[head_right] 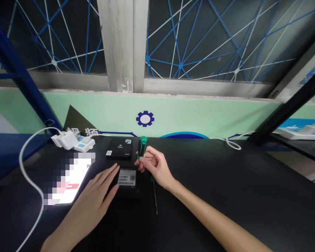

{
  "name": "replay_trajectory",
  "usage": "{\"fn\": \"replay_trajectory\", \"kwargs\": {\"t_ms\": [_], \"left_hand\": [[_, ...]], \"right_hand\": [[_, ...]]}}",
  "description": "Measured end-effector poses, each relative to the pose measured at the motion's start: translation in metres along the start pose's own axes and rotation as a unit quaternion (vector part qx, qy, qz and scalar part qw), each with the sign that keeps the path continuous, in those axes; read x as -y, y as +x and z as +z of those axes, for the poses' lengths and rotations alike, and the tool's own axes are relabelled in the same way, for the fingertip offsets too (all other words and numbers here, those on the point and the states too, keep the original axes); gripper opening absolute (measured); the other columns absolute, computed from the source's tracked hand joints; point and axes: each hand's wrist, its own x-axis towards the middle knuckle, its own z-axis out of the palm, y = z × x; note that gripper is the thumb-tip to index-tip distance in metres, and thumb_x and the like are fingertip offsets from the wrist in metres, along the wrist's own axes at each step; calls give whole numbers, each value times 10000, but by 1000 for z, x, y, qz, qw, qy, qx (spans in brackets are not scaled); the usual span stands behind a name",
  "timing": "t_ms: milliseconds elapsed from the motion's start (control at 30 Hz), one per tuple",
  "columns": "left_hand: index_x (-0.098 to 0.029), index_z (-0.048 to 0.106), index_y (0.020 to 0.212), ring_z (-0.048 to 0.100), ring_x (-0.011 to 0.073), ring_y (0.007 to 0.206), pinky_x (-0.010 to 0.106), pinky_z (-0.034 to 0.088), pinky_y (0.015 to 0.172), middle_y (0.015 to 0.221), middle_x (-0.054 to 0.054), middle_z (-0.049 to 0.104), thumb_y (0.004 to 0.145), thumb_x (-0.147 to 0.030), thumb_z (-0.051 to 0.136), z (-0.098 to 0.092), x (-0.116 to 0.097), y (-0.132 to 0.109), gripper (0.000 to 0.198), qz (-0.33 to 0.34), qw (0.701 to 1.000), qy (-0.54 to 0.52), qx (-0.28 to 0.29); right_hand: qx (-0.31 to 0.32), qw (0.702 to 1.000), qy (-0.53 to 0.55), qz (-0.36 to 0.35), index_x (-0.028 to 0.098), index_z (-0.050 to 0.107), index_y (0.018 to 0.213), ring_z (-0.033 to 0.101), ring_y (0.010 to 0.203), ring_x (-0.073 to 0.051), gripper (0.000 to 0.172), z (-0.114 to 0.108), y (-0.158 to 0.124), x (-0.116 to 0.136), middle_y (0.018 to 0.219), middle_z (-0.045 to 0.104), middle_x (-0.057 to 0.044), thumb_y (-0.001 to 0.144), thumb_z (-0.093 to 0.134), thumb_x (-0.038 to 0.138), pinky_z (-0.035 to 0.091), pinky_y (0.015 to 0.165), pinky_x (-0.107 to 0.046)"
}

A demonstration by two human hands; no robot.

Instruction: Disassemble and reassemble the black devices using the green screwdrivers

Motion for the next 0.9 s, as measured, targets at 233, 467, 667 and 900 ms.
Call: {"fn": "replay_trajectory", "kwargs": {"t_ms": [233, 467, 667, 900], "left_hand": [[-254, 266, 1586, 317, 276, 1489, 512, 363, 1166, 1637, 23, 321, 1053, -484, 250, 0, 0, 0, 580, -4, 1000, -4, 2], [-263, 263, 1585, 318, 274, 1488, 515, 370, 1160, 1632, 23, 334, 1053, -488, 255, 0, 0, -1, 578, -2, 1000, -5, 0], [-252, 251, 1590, 299, 261, 1495, 492, 350, 1178, 1641, 12, 313, 1054, -489, 243, 0, 1, -1, 586, 2, 1000, 4, 5], [-272, 247, 1589, 315, 264, 1488, 508, 361, 1165, 1633, 10, 331, 1053, -484, 257, 0, 0, 1, 576, -4, 1000, 6, 2]], "right_hand": [[-20, 999, -2, 38, 202, 532, 947, 607, 518, -110, 402, 0, 4, -4, 715, 715, -9, 781, 826, 422, 510, 525, -234], [-4, 1000, 0, 20, 191, 571, 1013, 610, 545, -126, 361, 0, 1, 2, 741, 710, -24, 851, 745, 463, 516, 552, -266], [-16, 999, -11, 31, 181, 596, 892, 595, 505, -117, 344, 0, 4, -1, 704, 706, -25, 800, 797, 444, 502, 509, -250], [-14, 999, -6, 33, 192, 589, 971, 610, 516, -116, 389, 1, 1, 2, 701, 703, -9, 776, 821, 437, 512, 514, -235]]}}
